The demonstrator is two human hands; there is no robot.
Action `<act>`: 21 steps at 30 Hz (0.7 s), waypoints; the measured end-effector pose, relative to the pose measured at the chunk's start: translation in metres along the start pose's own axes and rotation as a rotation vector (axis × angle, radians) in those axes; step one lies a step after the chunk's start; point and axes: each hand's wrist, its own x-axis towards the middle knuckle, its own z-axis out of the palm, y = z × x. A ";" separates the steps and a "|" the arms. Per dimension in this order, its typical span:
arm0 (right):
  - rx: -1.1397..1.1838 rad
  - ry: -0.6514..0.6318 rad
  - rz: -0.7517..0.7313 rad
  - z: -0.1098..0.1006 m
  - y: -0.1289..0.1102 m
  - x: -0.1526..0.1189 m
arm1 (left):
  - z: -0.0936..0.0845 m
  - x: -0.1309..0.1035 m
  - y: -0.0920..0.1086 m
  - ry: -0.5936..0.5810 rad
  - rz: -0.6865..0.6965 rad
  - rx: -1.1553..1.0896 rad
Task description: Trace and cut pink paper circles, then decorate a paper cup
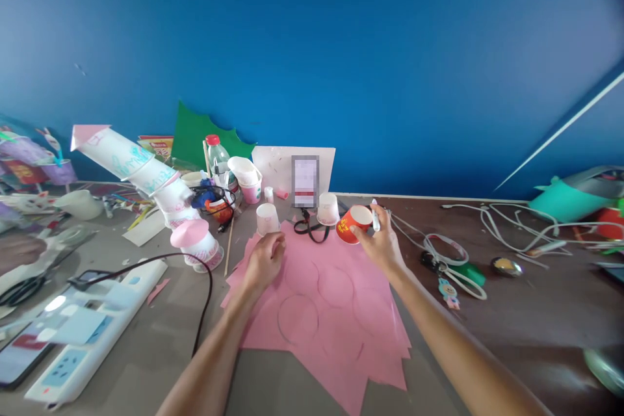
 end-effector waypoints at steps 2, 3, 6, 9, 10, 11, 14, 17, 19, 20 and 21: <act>-0.009 0.002 -0.011 0.005 0.004 0.001 | 0.000 -0.001 0.000 -0.007 0.014 0.014; -0.016 0.001 -0.015 0.007 0.007 0.001 | 0.000 -0.001 0.001 -0.010 0.020 0.021; -0.034 -0.008 -0.016 0.011 0.013 0.003 | 0.001 -0.003 0.003 -0.032 0.040 0.050; -0.042 -0.012 -0.011 0.010 0.017 0.004 | 0.002 -0.004 0.003 -0.071 0.059 0.103; -0.041 -0.012 -0.013 0.008 0.016 0.004 | 0.003 -0.005 0.002 -0.082 0.062 0.117; -0.039 -0.010 -0.019 0.005 0.015 0.003 | 0.003 -0.005 0.001 -0.090 0.058 0.125; -0.019 0.016 -0.052 -0.013 0.007 -0.005 | 0.004 -0.006 -0.002 -0.098 0.030 0.126; 0.050 0.099 -0.131 -0.034 -0.006 -0.021 | 0.003 -0.006 -0.004 -0.074 0.013 0.111; 0.057 0.057 -0.179 -0.046 -0.015 -0.032 | 0.002 -0.006 -0.003 -0.056 0.010 0.106; 0.055 0.013 -0.210 -0.050 -0.019 -0.037 | 0.002 -0.006 -0.002 -0.049 0.009 0.104; 0.056 -0.006 -0.227 -0.053 -0.022 -0.041 | 0.002 -0.006 -0.001 -0.045 0.010 0.101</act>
